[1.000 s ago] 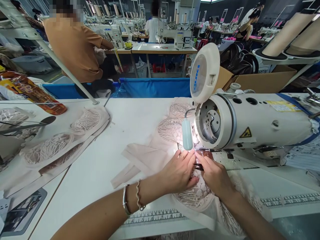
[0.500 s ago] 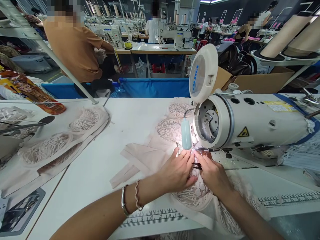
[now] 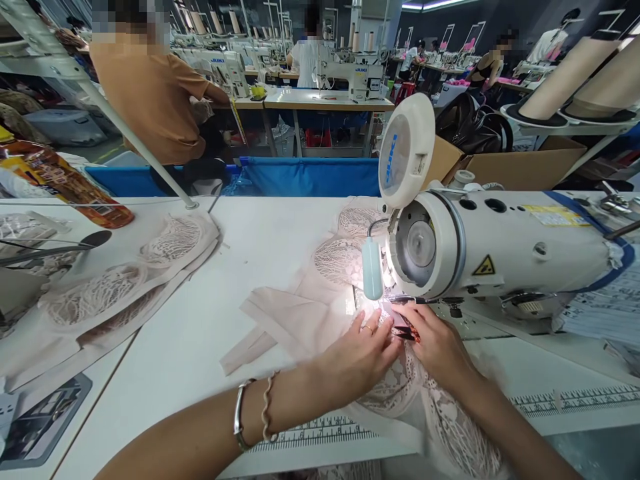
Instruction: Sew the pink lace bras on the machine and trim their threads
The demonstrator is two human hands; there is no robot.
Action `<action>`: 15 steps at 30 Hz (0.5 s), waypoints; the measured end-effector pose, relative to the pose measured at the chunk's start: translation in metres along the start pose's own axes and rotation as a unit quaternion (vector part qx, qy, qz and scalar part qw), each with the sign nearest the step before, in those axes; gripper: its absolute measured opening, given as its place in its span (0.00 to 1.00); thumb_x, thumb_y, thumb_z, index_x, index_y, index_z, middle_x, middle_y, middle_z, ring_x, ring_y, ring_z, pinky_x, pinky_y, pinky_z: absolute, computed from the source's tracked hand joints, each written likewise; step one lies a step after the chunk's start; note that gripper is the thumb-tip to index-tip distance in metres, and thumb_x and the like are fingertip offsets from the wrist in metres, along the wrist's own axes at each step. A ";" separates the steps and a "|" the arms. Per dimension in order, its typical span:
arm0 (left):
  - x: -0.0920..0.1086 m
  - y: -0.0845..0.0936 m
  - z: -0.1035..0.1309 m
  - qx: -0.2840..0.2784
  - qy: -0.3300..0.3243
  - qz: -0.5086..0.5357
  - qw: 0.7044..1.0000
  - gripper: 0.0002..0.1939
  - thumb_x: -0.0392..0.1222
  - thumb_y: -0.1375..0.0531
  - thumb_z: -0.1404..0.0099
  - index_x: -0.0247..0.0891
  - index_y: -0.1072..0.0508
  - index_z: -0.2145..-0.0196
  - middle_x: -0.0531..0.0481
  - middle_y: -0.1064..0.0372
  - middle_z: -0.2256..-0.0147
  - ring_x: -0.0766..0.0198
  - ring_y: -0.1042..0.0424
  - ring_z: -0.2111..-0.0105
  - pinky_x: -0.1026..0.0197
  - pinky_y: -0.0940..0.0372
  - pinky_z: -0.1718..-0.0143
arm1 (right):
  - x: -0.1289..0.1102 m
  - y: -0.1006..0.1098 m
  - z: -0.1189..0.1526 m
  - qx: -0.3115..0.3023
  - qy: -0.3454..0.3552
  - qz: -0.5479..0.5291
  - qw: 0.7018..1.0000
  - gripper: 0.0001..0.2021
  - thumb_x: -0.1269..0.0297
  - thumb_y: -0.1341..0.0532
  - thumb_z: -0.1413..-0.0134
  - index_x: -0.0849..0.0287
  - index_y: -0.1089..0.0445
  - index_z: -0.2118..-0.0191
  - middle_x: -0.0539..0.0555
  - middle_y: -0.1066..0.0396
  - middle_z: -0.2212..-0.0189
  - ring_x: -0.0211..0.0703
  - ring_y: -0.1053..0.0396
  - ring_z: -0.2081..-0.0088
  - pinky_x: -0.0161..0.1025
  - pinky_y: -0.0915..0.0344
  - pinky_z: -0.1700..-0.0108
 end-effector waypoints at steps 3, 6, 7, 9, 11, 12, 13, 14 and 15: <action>-0.009 -0.005 0.001 -0.018 0.000 0.041 0.999 0.13 0.36 0.43 0.30 0.32 0.30 0.49 0.33 0.34 0.42 0.38 0.37 0.38 0.40 0.37 0.42 | -0.005 -0.002 0.000 -0.008 0.024 -0.016 1.000 0.23 0.79 0.49 0.44 0.56 0.29 0.47 0.56 0.25 0.53 0.40 0.22 0.61 0.33 0.27 0.62; -0.023 -0.004 0.001 -0.014 0.003 0.090 0.996 0.11 0.31 0.42 0.32 0.33 0.28 0.53 0.36 0.33 0.43 0.42 0.35 0.40 0.40 0.37 0.42 | -0.009 -0.004 -0.004 -0.010 0.030 0.023 0.999 0.21 0.79 0.49 0.42 0.57 0.28 0.49 0.57 0.24 0.53 0.42 0.23 0.62 0.35 0.28 0.64; -0.027 -0.003 0.001 -0.011 0.002 0.103 0.995 0.11 0.29 0.42 0.32 0.34 0.28 0.53 0.36 0.32 0.44 0.44 0.34 0.41 0.41 0.37 0.43 | -0.010 -0.005 -0.006 -0.010 0.034 0.042 0.999 0.21 0.79 0.49 0.42 0.57 0.28 0.49 0.57 0.24 0.54 0.43 0.23 0.62 0.36 0.28 0.64; -0.034 0.000 0.000 -0.008 -0.003 0.123 0.992 0.11 0.27 0.43 0.32 0.34 0.27 0.54 0.38 0.31 0.46 0.47 0.32 0.44 0.44 0.36 0.45 | -0.011 -0.008 -0.010 -0.009 0.038 0.070 0.997 0.21 0.80 0.48 0.44 0.57 0.28 0.51 0.56 0.23 0.56 0.44 0.24 0.62 0.37 0.30 0.65; -0.041 0.003 -0.001 -0.006 -0.004 0.137 0.991 0.11 0.27 0.45 0.31 0.35 0.27 0.55 0.40 0.31 0.47 0.50 0.31 0.47 0.47 0.35 0.47 | -0.011 -0.011 -0.014 -0.013 0.039 0.088 0.995 0.18 0.80 0.48 0.45 0.58 0.27 0.55 0.56 0.23 0.61 0.45 0.25 0.65 0.37 0.32 0.66; -0.044 0.005 -0.001 -0.004 -0.004 0.143 0.990 0.11 0.26 0.46 0.31 0.35 0.27 0.56 0.40 0.30 0.48 0.52 0.30 0.49 0.49 0.35 0.48 | -0.010 -0.013 -0.016 -0.017 0.037 0.094 0.995 0.16 0.80 0.48 0.45 0.58 0.27 0.58 0.55 0.23 0.63 0.45 0.25 0.67 0.38 0.33 0.67; -0.046 0.007 -0.002 -0.003 -0.004 0.148 0.989 0.12 0.26 0.48 0.31 0.36 0.27 0.57 0.41 0.30 0.50 0.54 0.30 0.52 0.50 0.35 0.50 | -0.009 -0.016 -0.018 -0.024 0.038 0.097 0.994 0.15 0.80 0.48 0.45 0.58 0.27 0.61 0.55 0.24 0.66 0.45 0.26 0.68 0.38 0.34 0.67; -0.048 0.008 -0.002 -0.004 -0.002 0.152 0.988 0.13 0.25 0.48 0.31 0.36 0.27 0.58 0.42 0.29 0.52 0.56 0.30 0.55 0.51 0.35 0.50 | -0.009 -0.017 -0.020 -0.027 0.039 0.097 0.994 0.14 0.80 0.47 0.45 0.58 0.27 0.63 0.54 0.24 0.67 0.44 0.27 0.70 0.38 0.35 0.68; -0.050 0.008 -0.003 -0.008 0.002 0.155 0.988 0.13 0.26 0.49 0.31 0.35 0.27 0.60 0.42 0.29 0.55 0.57 0.30 0.59 0.51 0.35 0.51 | -0.009 -0.016 -0.021 -0.027 0.039 0.096 0.994 0.14 0.80 0.48 0.45 0.58 0.27 0.64 0.54 0.24 0.67 0.44 0.27 0.70 0.38 0.35 0.68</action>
Point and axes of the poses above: each hand's wrist, its own z-axis away from the middle knuckle, its own y-axis out of the back of the hand, x = y × z, the point moved 10 cm from there along -z, towards the middle knuckle
